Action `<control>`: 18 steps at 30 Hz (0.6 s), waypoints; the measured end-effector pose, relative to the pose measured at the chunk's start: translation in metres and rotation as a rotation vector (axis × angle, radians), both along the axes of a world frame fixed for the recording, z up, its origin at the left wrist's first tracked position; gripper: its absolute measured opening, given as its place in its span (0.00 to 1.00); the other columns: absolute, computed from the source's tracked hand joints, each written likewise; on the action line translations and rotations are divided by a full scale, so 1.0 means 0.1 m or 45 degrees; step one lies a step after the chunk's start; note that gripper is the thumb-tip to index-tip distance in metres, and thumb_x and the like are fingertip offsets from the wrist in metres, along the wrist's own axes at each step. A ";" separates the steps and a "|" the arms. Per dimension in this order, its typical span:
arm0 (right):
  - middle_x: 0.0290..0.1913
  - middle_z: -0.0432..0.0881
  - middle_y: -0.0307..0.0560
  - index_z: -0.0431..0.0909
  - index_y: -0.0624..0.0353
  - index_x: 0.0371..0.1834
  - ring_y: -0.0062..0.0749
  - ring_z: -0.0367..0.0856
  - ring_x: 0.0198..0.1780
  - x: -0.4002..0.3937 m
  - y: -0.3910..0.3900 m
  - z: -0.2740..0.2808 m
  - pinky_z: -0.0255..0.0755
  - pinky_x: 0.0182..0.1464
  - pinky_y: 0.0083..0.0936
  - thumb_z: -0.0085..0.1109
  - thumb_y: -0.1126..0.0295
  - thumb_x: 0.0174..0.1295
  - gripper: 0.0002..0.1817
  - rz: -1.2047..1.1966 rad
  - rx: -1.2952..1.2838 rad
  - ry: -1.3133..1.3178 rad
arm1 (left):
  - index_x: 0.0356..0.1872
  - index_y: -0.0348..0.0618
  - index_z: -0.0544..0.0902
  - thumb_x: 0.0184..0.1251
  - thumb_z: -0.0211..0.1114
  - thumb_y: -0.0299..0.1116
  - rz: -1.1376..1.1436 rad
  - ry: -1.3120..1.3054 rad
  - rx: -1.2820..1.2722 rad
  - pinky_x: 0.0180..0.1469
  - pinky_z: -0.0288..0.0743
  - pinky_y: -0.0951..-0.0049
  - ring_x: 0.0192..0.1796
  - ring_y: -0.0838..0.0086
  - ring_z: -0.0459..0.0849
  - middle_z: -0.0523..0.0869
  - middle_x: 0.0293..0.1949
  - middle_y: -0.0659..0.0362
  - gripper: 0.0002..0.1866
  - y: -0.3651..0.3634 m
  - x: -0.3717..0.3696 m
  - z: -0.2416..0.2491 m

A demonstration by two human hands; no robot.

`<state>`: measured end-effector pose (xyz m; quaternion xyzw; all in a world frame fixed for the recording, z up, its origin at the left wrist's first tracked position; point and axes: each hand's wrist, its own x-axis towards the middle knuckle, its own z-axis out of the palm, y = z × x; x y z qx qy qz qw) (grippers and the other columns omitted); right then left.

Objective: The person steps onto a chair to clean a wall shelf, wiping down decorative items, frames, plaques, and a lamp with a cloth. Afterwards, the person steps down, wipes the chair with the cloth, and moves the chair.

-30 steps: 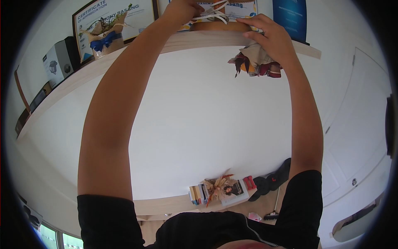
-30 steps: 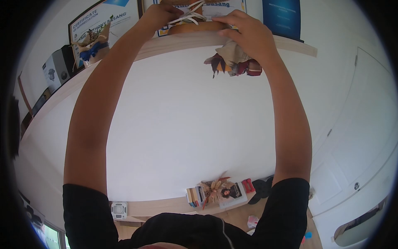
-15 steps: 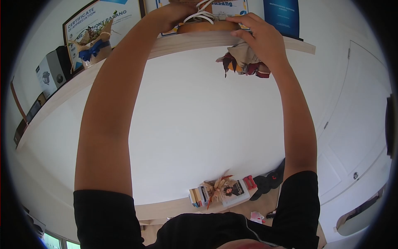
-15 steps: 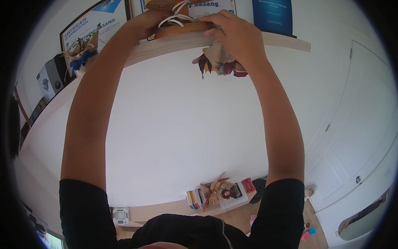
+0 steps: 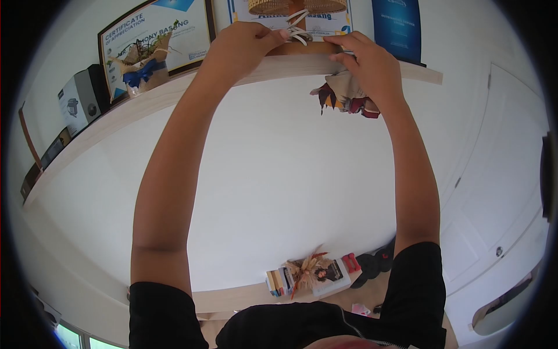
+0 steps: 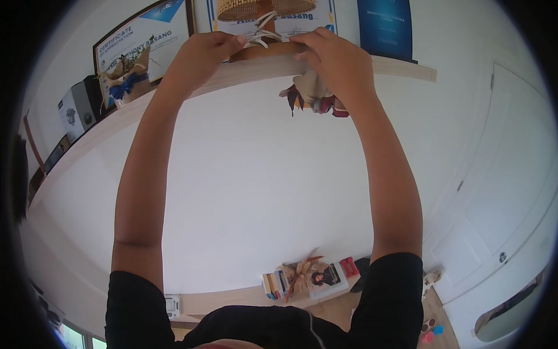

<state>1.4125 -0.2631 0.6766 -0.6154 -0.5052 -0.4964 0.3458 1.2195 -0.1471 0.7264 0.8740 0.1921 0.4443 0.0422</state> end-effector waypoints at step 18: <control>0.42 0.81 0.27 0.81 0.36 0.50 0.25 0.81 0.38 -0.01 -0.04 -0.02 0.76 0.39 0.24 0.58 0.57 0.60 0.15 -0.011 0.021 0.000 | 0.40 0.42 0.85 0.63 0.64 0.37 0.071 -0.105 0.355 0.36 0.75 0.75 0.29 0.75 0.84 0.86 0.28 0.57 0.11 0.31 -0.01 0.14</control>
